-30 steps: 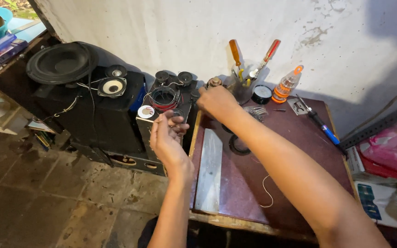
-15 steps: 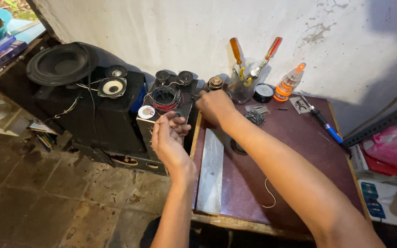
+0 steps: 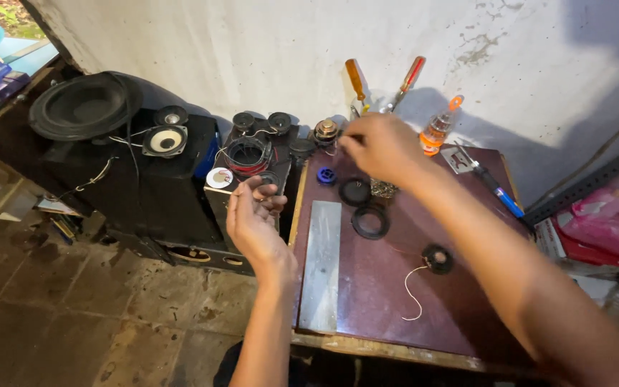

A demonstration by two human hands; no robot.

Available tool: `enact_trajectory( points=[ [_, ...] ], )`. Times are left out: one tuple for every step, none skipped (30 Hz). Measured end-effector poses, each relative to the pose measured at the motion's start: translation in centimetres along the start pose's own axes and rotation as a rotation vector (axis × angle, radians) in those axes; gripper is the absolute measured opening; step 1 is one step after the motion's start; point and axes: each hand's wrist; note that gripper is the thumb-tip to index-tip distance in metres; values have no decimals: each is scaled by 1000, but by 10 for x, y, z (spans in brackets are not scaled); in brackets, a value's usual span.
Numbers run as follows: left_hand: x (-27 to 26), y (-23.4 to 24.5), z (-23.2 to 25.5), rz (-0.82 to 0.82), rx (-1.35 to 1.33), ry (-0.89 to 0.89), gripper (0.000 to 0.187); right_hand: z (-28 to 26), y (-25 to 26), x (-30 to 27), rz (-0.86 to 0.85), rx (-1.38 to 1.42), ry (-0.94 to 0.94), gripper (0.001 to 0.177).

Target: Soldering wires to a small speaker component on a repair bench.

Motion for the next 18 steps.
enact_trajectory(
  points=[
    [4, 1, -3, -3, 0, 3, 25, 11, 8, -7, 1, -3, -2, 13],
    [6, 1, -7, -11, -4, -2, 24, 23, 17, -16, 10, 63, -16, 11],
    [8, 2, -11, -19, -7, -6, 23, 34, 27, -26, 20, 130, -29, 9],
    [8, 2, -11, -23, -5, 1, 23, 41, 36, -38, 19, 124, -35, 9],
    [7, 1, -11, -33, 3, 3, 22, 47, 46, -50, -35, 115, -78, 11],
    [6, 0, -11, -46, 10, 5, 20, 53, 57, -63, -86, 106, -122, 13],
    [6, 0, -13, -53, 11, 12, 20, 61, 59, -76, -83, 99, -129, 13],
    [5, 0, -14, -70, 35, 5, 18, 69, 61, -89, -162, 57, -156, 14],
    [5, 0, -16, -88, 59, -2, 16, 77, 64, -103, -241, 15, -184, 16],
    [-1, -3, -13, -93, 62, 4, 16, 75, 64, -110, -240, 12, -191, 16],
    [-8, -5, -10, -103, 95, -6, 15, 73, 64, -118, -260, 13, -204, 16],
    [-14, -7, -7, -113, 129, -17, 15, 71, 63, -126, -281, 18, -218, 16],
    [-16, -6, -8, -116, 133, -14, 15, 72, 57, -131, -281, 17, -224, 16],
    [-17, -6, -10, -130, 140, -28, 15, 73, 51, -135, -286, 15, -226, 17],
    [-18, -6, -11, -143, 147, -42, 16, 73, 45, -139, -291, 13, -228, 18],
    [-19, -6, -12, -145, 150, -43, 16, 69, 39, -139, -290, 15, -231, 18],
    [-19, -5, -13, -152, 153, -45, 17, 64, 33, -139, -261, 14, -301, 18],
    [-19, -5, -14, -159, 155, -47, 18, 60, 26, -139, -230, 12, -371, 19]
  ],
)
Point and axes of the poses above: each hand's wrist, its own x-axis towards the middle knuckle, its own y-axis out of the back of the hand, z = x × y, and after that the axes turned 13 degrees about z, right-handed
